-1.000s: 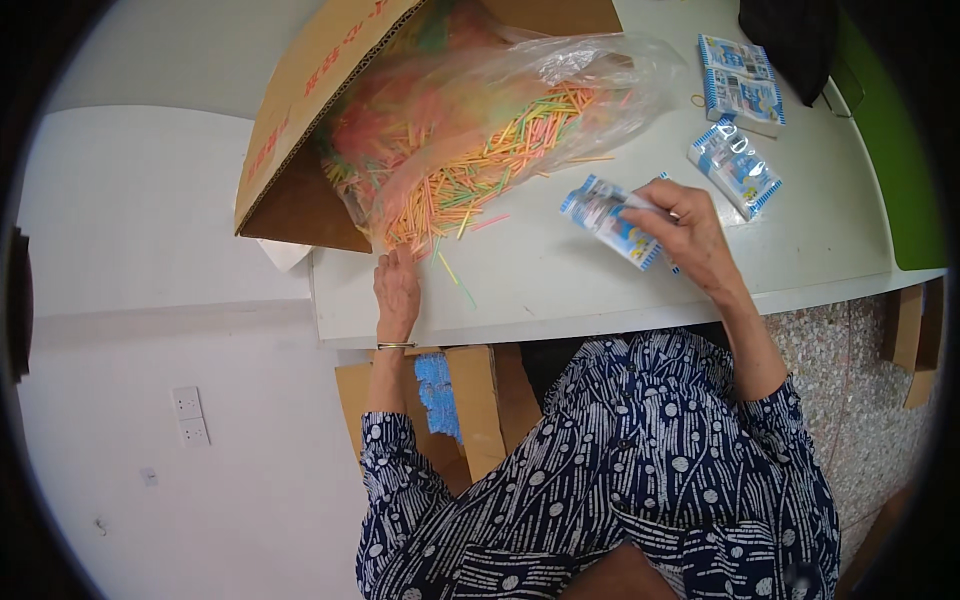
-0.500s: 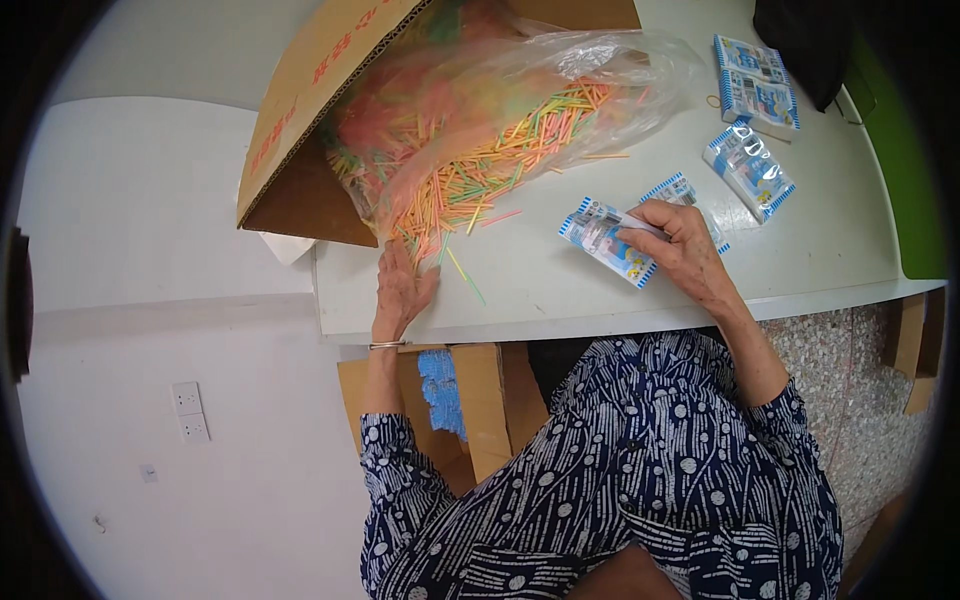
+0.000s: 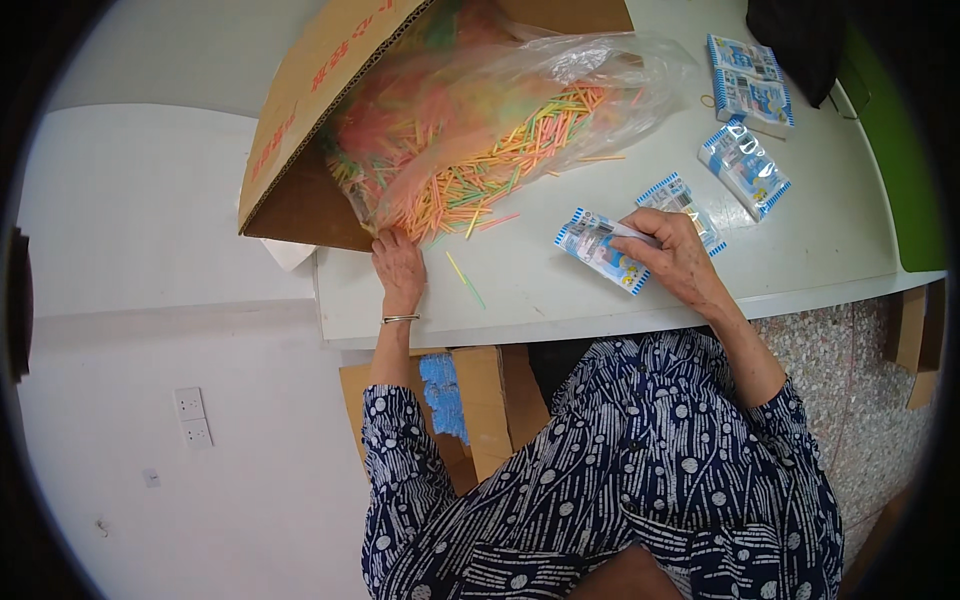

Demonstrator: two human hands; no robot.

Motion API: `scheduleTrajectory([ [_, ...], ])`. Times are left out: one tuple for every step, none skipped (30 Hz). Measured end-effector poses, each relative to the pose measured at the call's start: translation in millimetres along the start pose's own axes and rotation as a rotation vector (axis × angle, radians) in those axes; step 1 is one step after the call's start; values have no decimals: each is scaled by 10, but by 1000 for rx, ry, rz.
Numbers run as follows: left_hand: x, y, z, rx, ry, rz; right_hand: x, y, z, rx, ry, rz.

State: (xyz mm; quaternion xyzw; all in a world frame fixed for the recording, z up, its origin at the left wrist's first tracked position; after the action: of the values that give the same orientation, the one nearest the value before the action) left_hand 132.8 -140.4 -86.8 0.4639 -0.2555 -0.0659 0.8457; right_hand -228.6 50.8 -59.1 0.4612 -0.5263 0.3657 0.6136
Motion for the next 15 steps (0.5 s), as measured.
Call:
scheduleTrajectory([
  [-7, 3, 14, -2, -4, -1, -10, 7, 2, -5, 0, 1],
  [-3, 24, 24, -40, -7, 6, -19, 13, 7, -3, -7, -5],
  [1, 43, 40, -78, -11, 13, -30, 18, 10, -2, -14, -10],
  [21, 35, 40, -81, -12, 14, -38, 18, 12, -4, -12, -8],
  [43, 28, 40, -96, -6, -2, -50, 15, 14, -8, -19, 8],
  [55, 19, 38, -110, 0, -18, -59, 16, 15, -12, -26, 24],
  [71, 13, 28, -113, -3, -16, -53, 14, 18, -15, -24, 28],
  [82, 10, 8, -113, -17, -69, -47, 8, 21, -10, -34, 36],
  [92, 6, -9, -113, -31, -122, -45, 3, 23, -6, -43, 44],
  [106, -9, -16, -116, -35, -122, -60, 3, 28, -10, -42, 46],
  [127, -32, -19, -87, -34, -145, -82, -6, 33, -4, -40, 63],
  [149, -54, -26, -59, -33, -168, -91, -7, 34, 2, -39, 80],
  [164, -44, -28, -61, -36, -167, -90, -2, 37, 0, -38, 82],
  [174, -30, -34, -68, -42, -229, -93, 2, 40, 1, -58, 82],
  [177, -23, -34, -75, -49, -292, -98, 5, 43, 3, -78, 81],
])
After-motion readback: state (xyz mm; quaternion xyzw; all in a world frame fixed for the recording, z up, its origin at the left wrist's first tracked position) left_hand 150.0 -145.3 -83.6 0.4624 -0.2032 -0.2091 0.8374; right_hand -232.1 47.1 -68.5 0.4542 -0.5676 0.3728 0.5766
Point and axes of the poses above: each hand's wrist, its own z-axis towards the middle knuckle, its own y-axis out of the back of the hand, x = y × z, the point moved 3 cm from there along z, towards the middle knuckle, and after that the axes turned 11 degrees about -x, right-handed, at the moved point
